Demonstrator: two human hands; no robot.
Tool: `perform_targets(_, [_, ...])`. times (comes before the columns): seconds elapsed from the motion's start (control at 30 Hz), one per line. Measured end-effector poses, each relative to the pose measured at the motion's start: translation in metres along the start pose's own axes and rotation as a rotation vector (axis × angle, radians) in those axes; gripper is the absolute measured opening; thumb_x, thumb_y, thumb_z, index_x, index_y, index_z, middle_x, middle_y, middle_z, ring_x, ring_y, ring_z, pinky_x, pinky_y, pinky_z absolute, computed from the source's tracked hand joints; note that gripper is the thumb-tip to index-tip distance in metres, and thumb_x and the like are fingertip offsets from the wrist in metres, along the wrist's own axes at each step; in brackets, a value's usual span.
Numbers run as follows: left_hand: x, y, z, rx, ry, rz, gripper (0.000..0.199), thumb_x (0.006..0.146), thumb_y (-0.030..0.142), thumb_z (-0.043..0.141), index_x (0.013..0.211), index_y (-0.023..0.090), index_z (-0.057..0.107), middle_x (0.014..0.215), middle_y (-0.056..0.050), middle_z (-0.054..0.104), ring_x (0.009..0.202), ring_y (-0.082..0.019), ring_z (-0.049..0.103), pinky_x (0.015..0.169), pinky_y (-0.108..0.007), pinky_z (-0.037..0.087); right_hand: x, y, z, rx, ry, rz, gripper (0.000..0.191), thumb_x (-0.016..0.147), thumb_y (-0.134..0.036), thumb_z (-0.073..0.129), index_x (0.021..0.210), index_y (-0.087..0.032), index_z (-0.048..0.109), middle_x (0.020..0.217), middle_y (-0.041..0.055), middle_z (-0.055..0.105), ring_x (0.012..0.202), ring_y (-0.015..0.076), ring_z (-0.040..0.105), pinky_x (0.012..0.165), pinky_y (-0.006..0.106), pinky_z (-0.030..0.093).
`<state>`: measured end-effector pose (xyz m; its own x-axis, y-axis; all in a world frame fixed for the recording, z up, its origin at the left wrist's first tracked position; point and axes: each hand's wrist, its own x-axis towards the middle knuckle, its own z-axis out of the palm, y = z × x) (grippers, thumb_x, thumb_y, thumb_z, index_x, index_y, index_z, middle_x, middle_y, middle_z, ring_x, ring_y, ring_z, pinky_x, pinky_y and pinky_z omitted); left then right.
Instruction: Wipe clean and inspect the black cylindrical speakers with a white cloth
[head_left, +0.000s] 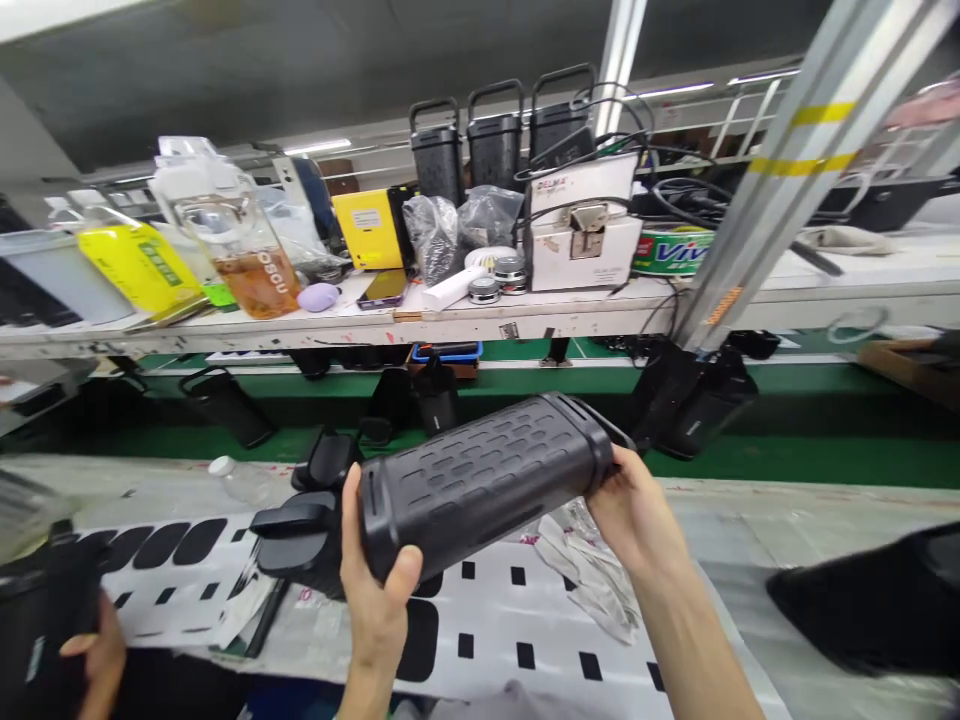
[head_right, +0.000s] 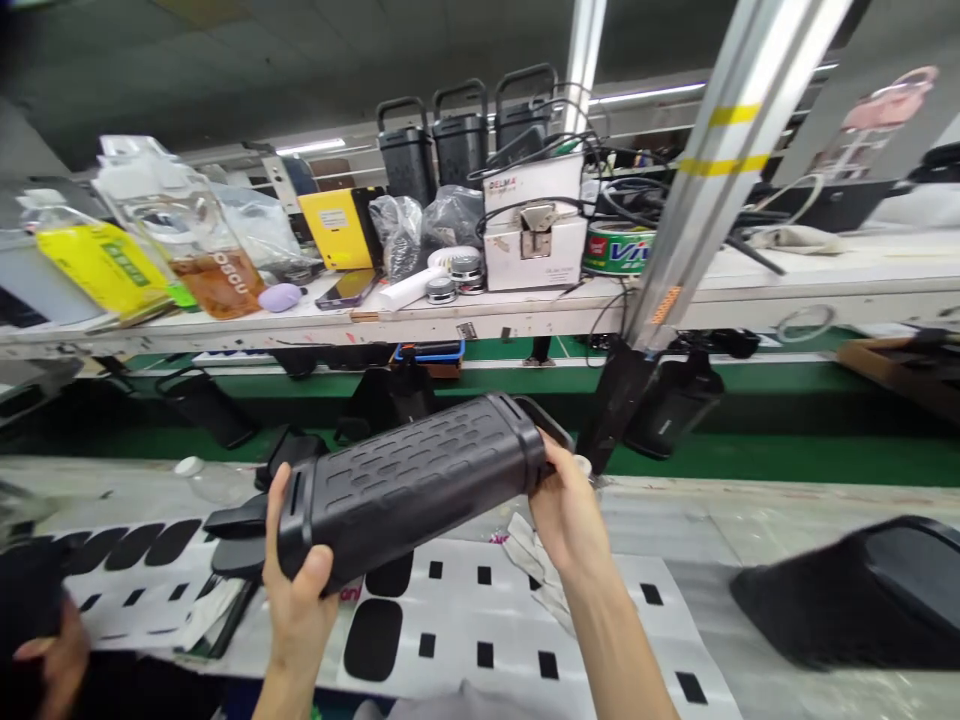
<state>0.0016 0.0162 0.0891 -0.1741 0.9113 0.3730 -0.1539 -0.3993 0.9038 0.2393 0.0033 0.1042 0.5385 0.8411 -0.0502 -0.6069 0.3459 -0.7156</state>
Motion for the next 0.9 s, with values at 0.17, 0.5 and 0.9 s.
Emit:
perform_targets(0.17, [0.008,-0.002,-0.008,0.125,-0.133,0.287,0.098,0.070,0.055,0.070,0.151,0.021,0.025,0.146,-0.013,0.045,0.134,-0.034,0.042,0.113,-0.044,0.033,0.004,-0.002,-0.006,0.147,0.188,0.091,0.006,0.061,-0.016,0.060,0.065,-0.017,0.064,0.066,-0.0026,0.066,0.062,0.0105,0.063,0.059,0.018,0.055])
perform_targets(0.5, [0.021,0.006,-0.011,0.056,-0.342,0.538,0.097,0.074,0.054,0.067,0.153,0.025,0.018,0.160,-0.012,0.016,0.144,-0.037,0.024,0.116,-0.054,0.022,0.000,-0.018,0.011,0.112,0.419,0.100,0.022,0.090,-0.017,0.053,0.078,-0.014,0.070,0.066,-0.0011,0.071,0.049,0.0098,0.064,0.049,0.015,0.056])
perform_targets(0.9, [0.009,0.039,0.001,-0.131,-0.408,0.097,0.094,0.076,0.042,0.071,0.152,0.033,0.017,0.150,-0.007,0.042,0.138,-0.030,0.038,0.114,-0.045,0.034,-0.014,-0.030,0.012,0.190,0.457,-0.078,0.025,0.088,-0.014,0.053,0.071,-0.016,0.071,0.065,-0.0001,0.071,0.052,0.0107,0.066,0.051,0.015,0.057])
